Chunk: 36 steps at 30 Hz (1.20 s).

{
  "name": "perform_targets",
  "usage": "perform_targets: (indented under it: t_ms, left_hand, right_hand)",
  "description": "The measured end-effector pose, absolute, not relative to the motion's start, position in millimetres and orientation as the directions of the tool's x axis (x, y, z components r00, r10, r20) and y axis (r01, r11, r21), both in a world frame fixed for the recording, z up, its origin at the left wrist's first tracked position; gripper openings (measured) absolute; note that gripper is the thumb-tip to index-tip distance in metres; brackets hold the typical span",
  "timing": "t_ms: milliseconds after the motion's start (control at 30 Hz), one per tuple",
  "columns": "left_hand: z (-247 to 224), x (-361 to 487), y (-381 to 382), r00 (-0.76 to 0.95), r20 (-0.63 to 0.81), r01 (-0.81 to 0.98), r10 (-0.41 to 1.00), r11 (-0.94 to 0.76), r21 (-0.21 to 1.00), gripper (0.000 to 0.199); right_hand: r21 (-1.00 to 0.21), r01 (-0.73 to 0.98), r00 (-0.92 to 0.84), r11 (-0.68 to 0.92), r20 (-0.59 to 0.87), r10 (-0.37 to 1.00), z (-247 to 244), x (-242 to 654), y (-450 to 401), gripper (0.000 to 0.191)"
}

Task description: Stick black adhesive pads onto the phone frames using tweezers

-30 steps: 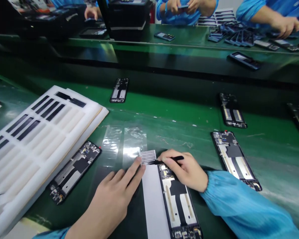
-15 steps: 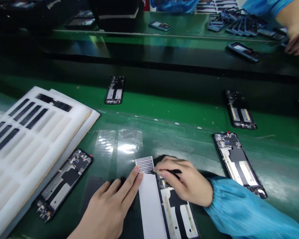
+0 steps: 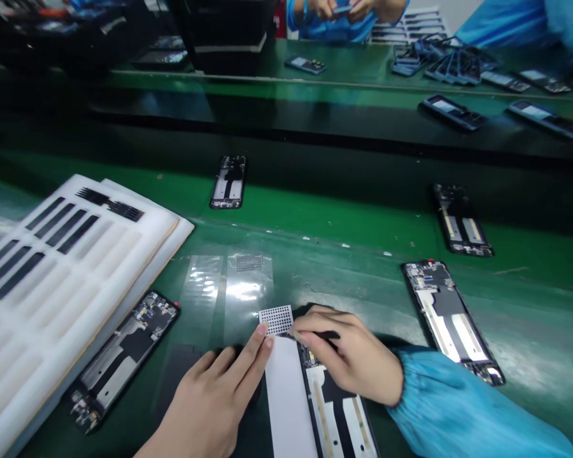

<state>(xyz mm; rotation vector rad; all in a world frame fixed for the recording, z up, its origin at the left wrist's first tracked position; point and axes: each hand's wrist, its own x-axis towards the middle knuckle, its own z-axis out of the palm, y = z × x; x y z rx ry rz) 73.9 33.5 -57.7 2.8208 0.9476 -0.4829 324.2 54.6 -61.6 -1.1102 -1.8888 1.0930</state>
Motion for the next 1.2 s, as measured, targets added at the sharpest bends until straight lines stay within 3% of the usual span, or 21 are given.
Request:
perform_targets:
  t_ms: [267,400,500,567,600,633,700,800,867,933,1033,1200]
  left_hand:
    - [-60,74,36,0.735,-0.306,0.635,0.605,-0.773,-0.003,0.09]
    - [-59,71,34,0.721,-0.223,0.674,0.656,-0.739,0.001,0.083]
    - [-60,62,24,0.714,0.055,0.676,0.698,-0.708,0.202,0.065]
    - [-59,57,14,0.58,0.257,0.627,0.773,-0.625,0.464,0.048]
    - [-56,56,8,0.455,0.283,0.594,0.844,-0.524,0.611,0.037]
    - [-53,55,3,0.321,0.231,0.554,0.918,-0.38,0.741,0.027]
    - [-46,57,-5,0.09,-0.021,0.432,0.996,-0.02,0.902,0.016]
    - [-39,60,-12,0.017,-0.393,0.16,0.919,0.386,0.909,0.035]
    - [-38,60,-14,0.067,-0.533,-0.008,0.843,0.535,0.845,0.042]
    - [-41,58,-16,0.107,-0.595,-0.106,0.797,0.604,0.79,0.043]
    - [-46,56,-19,0.128,-0.571,-0.134,0.811,0.584,0.8,0.043]
    - [-52,56,-26,0.097,-0.46,0.027,0.882,0.46,0.887,0.043]
  right_hand:
    - [-0.856,0.379,-0.336,0.35,0.225,0.914,-77,318,45,0.031]
    - [-0.874,0.397,-0.174,0.28,0.228,0.958,-80,326,43,0.033]
    - [-0.908,0.388,-0.047,0.157,0.15,0.987,-78,338,41,0.044]
    - [-0.937,0.337,-0.015,0.094,0.095,0.995,-77,344,38,0.048]
    - [-0.948,0.31,-0.008,0.074,0.075,0.997,-77,346,36,0.048]
    - [-0.955,0.29,-0.005,0.061,0.062,0.998,-77,346,34,0.048]
    - [-0.962,0.269,-0.013,0.052,0.05,0.999,-78,346,32,0.048]
    - [-0.967,0.249,-0.033,0.047,0.04,0.999,-81,343,31,0.048]
    - [-0.969,0.241,-0.039,0.051,0.043,0.998,-81,342,31,0.048]
    - [-0.97,0.237,-0.044,0.046,0.037,0.998,-82,342,32,0.046]
    - [-0.973,0.228,-0.062,0.033,0.02,0.998,-80,343,33,0.046]
    - [-0.955,0.286,-0.071,0.071,0.053,0.996,-79,343,27,0.038]
